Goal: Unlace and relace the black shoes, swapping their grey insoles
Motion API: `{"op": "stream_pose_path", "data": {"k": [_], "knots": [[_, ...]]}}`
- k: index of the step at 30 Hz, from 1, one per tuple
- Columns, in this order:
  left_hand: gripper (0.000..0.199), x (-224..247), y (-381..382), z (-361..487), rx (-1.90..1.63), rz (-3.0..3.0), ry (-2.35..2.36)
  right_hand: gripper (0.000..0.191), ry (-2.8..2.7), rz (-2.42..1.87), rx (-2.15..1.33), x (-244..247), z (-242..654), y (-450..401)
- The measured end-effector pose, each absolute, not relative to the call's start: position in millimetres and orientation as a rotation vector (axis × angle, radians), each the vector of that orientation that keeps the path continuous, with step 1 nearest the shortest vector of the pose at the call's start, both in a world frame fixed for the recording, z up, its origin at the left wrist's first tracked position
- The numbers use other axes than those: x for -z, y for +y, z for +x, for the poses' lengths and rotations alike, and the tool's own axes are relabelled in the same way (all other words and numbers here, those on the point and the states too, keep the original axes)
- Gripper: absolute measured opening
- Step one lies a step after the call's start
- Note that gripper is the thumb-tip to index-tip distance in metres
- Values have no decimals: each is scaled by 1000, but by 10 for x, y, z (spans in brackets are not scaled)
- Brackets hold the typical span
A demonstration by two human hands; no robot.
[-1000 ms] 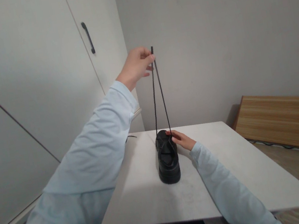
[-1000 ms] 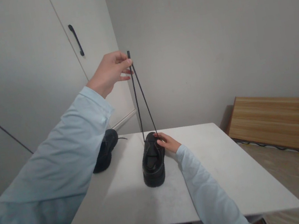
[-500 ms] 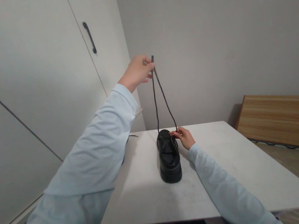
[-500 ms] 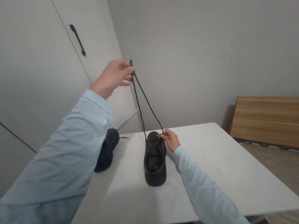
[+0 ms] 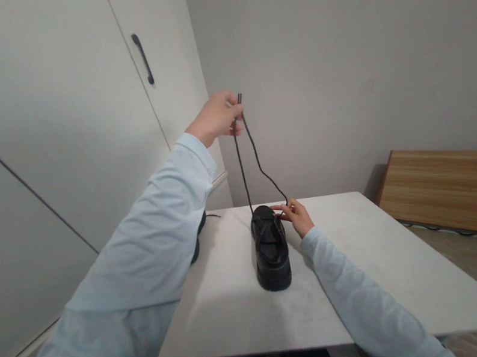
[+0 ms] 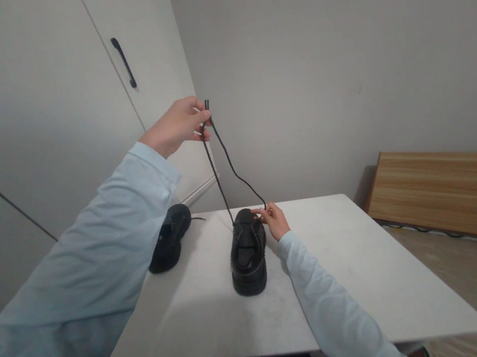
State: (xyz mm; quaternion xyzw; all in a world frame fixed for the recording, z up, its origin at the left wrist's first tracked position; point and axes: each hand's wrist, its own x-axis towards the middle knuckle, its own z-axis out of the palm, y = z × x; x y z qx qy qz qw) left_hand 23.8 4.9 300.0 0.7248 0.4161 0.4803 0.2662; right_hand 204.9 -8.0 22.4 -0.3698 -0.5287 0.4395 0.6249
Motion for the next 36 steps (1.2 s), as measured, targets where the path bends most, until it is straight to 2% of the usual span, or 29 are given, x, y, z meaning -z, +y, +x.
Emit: {"op": "stream_pose_path", "data": {"k": [6,10,14,16,23,31,36], "knots": [[8,-2996,83,179,-1174,2108,1159,45,-1178,-861,-1053,-265,2058,-119],[4,-3004,98,171,-1241,2131,1184,45,-1315,-870,-1118,-203,2114,-48],[6,-3042,98,186,-1410,2083,1198,75,-1523,-881,-1128,-99,2180,29],[5,-3072,96,190,-1458,2154,1202,82,-1578,-899,-1115,-56,2195,47],[7,-3189,59,283,-1555,2355,1130,79,-1657,-941,-1040,-15,2164,39],[14,-3247,-123,542,-1309,2050,964,79,-1655,-928,-1028,-22,2158,28],[14,-3196,-21,431,-1333,1973,933,80,-1647,-929,-1028,-28,2158,24]]}}
